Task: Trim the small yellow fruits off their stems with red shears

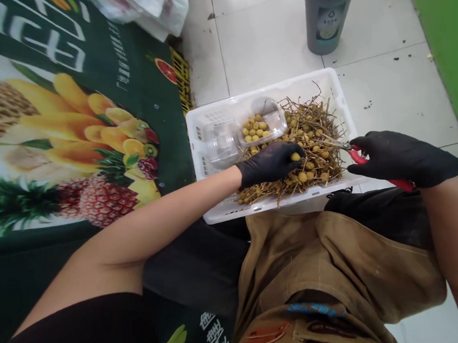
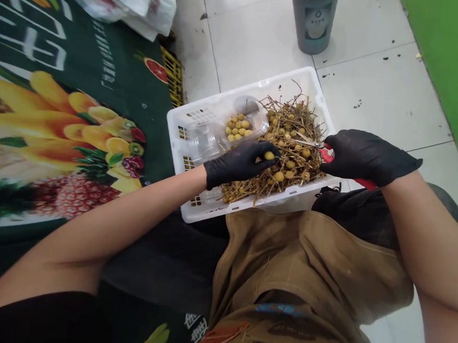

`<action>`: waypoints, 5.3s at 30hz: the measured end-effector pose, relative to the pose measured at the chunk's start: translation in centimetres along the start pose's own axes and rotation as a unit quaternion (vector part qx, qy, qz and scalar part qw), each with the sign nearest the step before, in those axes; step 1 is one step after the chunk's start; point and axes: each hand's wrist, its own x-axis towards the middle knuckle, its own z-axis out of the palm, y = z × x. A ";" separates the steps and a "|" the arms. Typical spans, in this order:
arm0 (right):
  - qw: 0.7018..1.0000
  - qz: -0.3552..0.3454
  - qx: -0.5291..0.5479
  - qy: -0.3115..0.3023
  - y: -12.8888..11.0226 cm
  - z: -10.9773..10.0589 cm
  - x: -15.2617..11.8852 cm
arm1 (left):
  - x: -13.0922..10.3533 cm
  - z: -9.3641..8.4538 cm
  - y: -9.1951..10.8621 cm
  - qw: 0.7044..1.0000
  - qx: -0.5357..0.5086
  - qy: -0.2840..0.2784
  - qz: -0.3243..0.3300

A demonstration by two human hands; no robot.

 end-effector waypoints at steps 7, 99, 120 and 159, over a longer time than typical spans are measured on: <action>0.998 -0.045 -0.003 -0.048 -2.5 0.8 -0.6 | -0.7 0.2 -1.1 0.996 -0.018 0.075 -0.032; 0.990 0.027 -0.121 -0.060 -6.7 -0.6 -2.3 | 3.0 1.0 0.2 0.927 -0.339 0.090 -0.133; 0.993 0.106 -0.050 0.028 -2.9 -1.3 -2.7 | 1.6 1.0 3.0 0.969 0.241 -0.047 -0.038; 0.994 0.024 -0.085 -0.061 -3.1 0.8 -3.2 | 0.8 2.5 2.6 0.994 0.077 -0.008 -0.077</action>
